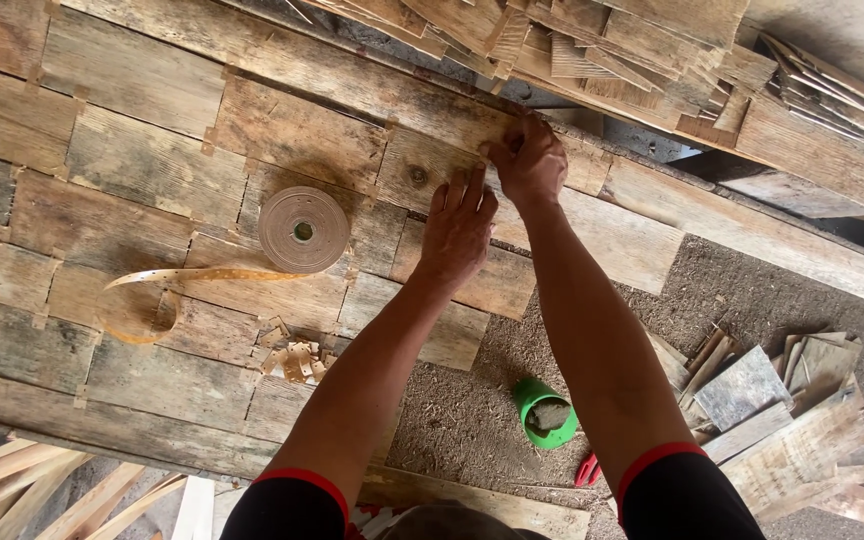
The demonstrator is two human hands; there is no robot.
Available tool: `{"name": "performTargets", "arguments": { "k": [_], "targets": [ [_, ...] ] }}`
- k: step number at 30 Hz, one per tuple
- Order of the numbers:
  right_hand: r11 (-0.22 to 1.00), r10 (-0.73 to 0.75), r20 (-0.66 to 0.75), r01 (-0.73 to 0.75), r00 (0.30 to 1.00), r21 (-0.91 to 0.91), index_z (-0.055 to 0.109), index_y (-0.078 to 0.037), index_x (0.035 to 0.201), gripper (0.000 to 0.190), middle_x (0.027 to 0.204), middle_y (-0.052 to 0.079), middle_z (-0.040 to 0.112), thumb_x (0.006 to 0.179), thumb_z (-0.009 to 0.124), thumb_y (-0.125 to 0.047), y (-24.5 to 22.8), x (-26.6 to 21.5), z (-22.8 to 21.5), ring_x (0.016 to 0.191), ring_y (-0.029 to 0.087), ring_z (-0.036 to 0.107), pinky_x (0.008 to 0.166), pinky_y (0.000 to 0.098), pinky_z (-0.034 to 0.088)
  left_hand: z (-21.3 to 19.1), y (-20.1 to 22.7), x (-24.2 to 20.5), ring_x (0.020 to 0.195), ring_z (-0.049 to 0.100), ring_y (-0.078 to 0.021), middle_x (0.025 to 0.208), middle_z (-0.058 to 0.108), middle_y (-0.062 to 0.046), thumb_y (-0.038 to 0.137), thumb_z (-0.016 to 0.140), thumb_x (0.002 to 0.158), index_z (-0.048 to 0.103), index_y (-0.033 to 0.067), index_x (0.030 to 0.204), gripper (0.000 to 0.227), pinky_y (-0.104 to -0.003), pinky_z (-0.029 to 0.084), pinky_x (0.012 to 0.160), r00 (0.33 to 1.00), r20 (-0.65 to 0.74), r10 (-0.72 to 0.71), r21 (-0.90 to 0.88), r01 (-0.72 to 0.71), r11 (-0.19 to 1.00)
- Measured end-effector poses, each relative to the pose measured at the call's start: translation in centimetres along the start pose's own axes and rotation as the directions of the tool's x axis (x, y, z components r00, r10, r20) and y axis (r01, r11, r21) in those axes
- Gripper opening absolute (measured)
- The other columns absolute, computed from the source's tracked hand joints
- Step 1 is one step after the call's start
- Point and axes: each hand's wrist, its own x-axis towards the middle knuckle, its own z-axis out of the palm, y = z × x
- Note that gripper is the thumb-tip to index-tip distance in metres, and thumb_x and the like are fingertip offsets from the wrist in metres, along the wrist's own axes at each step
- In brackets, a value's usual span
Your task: The recorder applies adhesive tape to small strips of wood to assemble a decorative panel.
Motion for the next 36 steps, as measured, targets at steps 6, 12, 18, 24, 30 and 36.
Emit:
{"name": "performTargets", "arguments": {
  "k": [6,12,18,24,30,36],
  "targets": [
    [0.992,0.116,0.088,-0.12,0.989,0.049,0.071,-0.02,0.097,0.037,0.093,0.001,0.076,0.082,0.085,-0.051,1.3,1.5,1.5,0.081,0.018,0.07,0.08,0.0427,0.058,0.2,0.0,0.0,0.144,0.037,-0.0404,0.158,0.039,-0.024,0.031,0.071,0.095,0.056,-0.0019,0.135,0.054,-0.053,0.034,0.117,1.0,0.013,0.006,0.016,-0.006,1.0],
    [0.989,0.143,0.067,-0.14,0.987,-0.037,0.072,-0.019,0.095,0.039,0.093,0.005,0.074,0.081,0.089,-0.05,0.2,1.0,0.6,0.081,0.022,0.067,0.077,0.0446,0.055,-0.2,0.1,-0.1,0.144,0.036,-0.0412,0.157,0.039,-0.024,0.03,0.07,0.095,0.056,-0.0017,0.134,0.052,-0.054,0.034,0.116,1.0,-0.007,0.005,0.027,-0.005,1.0],
    [1.0,0.012,0.04,-0.013,0.999,0.02,0.07,-0.013,0.094,0.039,0.089,0.006,0.072,0.083,0.089,-0.045,0.5,0.3,0.1,0.076,0.022,0.066,0.072,0.0456,0.054,-0.5,0.2,-0.4,0.146,0.036,-0.0406,0.158,0.038,-0.023,0.031,0.07,0.095,0.055,-0.0009,0.138,0.055,-0.053,0.033,0.118,0.998,-0.055,0.005,0.014,-0.005,1.0],
    [0.988,-0.114,0.055,0.107,0.992,0.114,0.067,-0.011,0.097,0.032,0.093,0.005,0.07,0.089,0.087,-0.036,2.1,0.2,0.7,0.084,0.023,0.068,0.078,0.0426,0.058,-0.1,0.1,-0.7,0.146,0.035,-0.0391,0.161,0.037,-0.022,0.03,0.07,0.098,0.054,0.0007,0.137,0.052,-0.051,0.03,0.123,1.0,-0.029,0.008,0.088,-0.005,0.996],
    [0.984,-0.179,0.018,0.179,0.984,0.006,0.061,-0.008,0.123,0.05,0.11,0.014,0.064,0.087,0.087,-0.03,2.2,-0.3,1.3,0.094,0.03,0.064,0.074,0.0458,0.056,0.0,-0.1,-0.7,0.146,0.034,-0.0408,0.156,0.035,-0.025,0.035,0.072,0.094,0.052,-0.0014,0.142,0.063,-0.049,0.027,0.125,0.998,-0.068,0.001,-0.034,-0.004,0.999],
    [0.961,-0.277,0.026,0.276,0.961,0.015,0.06,-0.008,0.111,0.048,0.106,0.013,0.063,0.086,0.089,-0.036,0.8,-1.4,-0.6,0.094,0.03,0.063,0.08,0.0459,0.056,-0.5,0.0,-0.6,0.147,0.035,-0.0405,0.157,0.036,-0.024,0.034,0.074,0.093,0.052,0.0001,0.14,0.061,-0.049,0.028,0.127,0.996,-0.085,-0.007,-0.054,0.002,0.999]
  ]
}}
